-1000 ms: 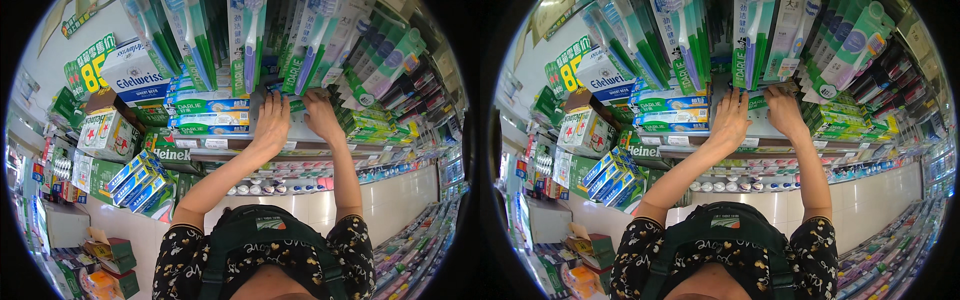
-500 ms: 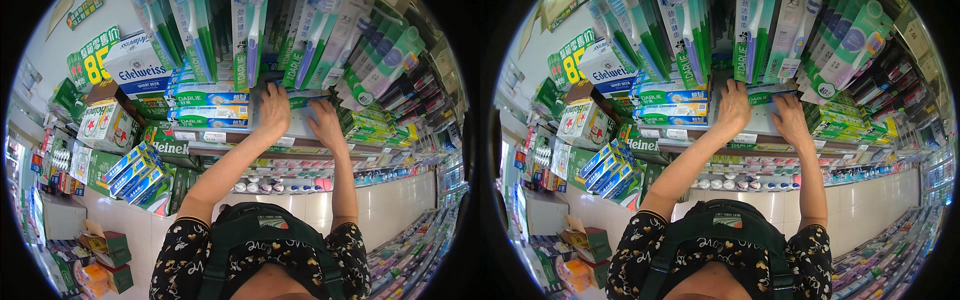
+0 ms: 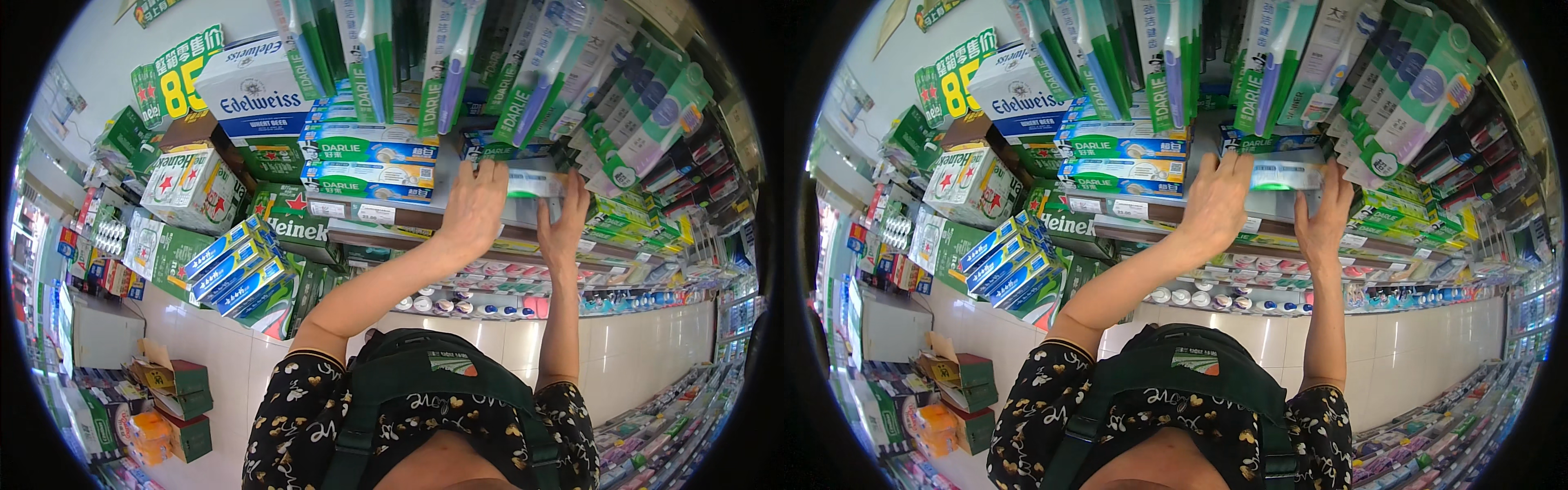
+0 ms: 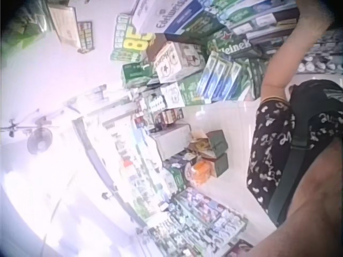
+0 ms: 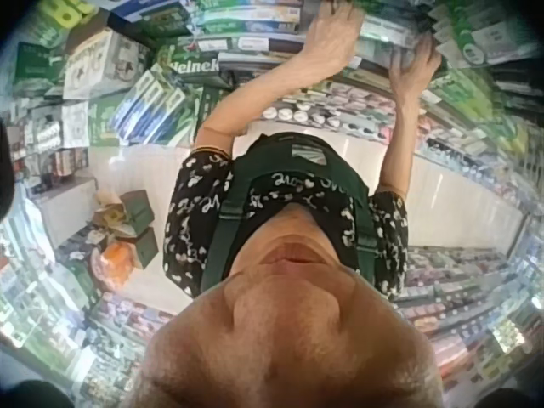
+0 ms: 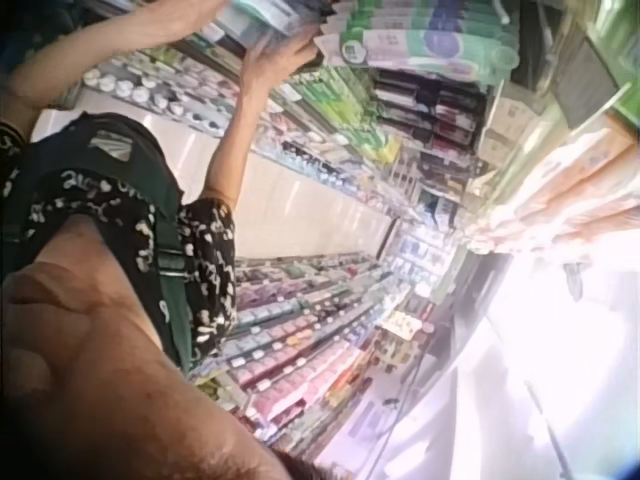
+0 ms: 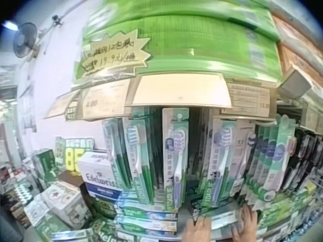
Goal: The person restocks toothpaste boxes on a supermarket shelf. They repeatedly pick up boxes from a lower area, place them on the shelf, and align them with other boxes to create neat rows.
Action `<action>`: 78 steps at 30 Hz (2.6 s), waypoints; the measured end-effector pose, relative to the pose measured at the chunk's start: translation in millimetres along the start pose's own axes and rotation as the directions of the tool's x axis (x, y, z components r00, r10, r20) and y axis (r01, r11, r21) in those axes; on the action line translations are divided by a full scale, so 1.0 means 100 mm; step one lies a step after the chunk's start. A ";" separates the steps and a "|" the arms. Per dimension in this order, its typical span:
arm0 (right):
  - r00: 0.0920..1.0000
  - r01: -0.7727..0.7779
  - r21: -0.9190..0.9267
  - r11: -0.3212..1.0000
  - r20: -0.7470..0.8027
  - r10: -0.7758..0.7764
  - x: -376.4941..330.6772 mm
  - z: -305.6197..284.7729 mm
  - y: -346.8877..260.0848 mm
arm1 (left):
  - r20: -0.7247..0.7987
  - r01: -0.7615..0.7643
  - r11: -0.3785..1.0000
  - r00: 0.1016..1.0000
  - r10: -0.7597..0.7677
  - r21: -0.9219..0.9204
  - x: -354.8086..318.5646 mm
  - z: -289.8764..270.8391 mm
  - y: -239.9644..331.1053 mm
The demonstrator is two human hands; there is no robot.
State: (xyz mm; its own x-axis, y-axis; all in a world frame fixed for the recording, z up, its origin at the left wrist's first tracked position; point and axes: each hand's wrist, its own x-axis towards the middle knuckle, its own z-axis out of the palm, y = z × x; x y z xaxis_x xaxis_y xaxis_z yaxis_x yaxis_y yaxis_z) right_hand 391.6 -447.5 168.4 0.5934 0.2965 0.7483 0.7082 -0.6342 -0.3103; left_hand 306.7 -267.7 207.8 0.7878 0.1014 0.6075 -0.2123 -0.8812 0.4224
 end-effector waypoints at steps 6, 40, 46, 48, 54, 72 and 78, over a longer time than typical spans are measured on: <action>0.983 0.047 0.395 0.918 0.145 -0.113 -0.09 -0.21 -0.23 | 0.029 0.084 0.987 0.996 -0.081 -0.137 -0.51 -0.95 -0.35; 0.847 -0.120 -0.208 0.971 0.488 0.210 0.70 0.66 -0.25 | -0.600 -0.229 0.968 0.762 0.243 0.102 -0.82 -0.76 -1.12; 0.856 0.256 -0.232 0.938 0.506 -0.109 1.01 0.73 0.46 | -0.227 -0.444 0.882 0.886 0.405 -0.158 -0.74 -0.20 -0.55; 0.804 0.237 -0.164 0.957 0.586 -0.098 1.01 0.59 0.35 | -0.117 -0.392 0.898 0.920 0.375 -0.202 -0.71 -0.10 -0.45; 0.678 0.038 0.149 0.988 0.723 -0.135 0.81 0.13 0.08 | -0.022 -0.330 0.943 0.944 0.330 -0.029 -0.33 0.13 -0.28; 0.754 0.069 -0.128 0.989 0.656 0.032 1.18 0.72 0.24 | 0.187 -0.177 0.966 0.972 0.142 0.189 -0.08 0.34 -0.36; 0.692 0.119 -0.354 0.928 0.700 0.178 1.48 1.03 0.35 | 0.164 -0.199 0.955 0.973 0.165 0.220 -0.09 0.35 -0.35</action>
State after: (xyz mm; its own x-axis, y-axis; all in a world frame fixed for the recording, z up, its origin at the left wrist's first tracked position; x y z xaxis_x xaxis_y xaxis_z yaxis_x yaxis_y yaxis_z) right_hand 543.4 -352.4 207.9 0.8045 0.5916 0.0522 0.5920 -0.8059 0.0087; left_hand 327.1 -253.8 163.4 0.8262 -0.1222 0.5500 -0.2321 -0.9634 0.1345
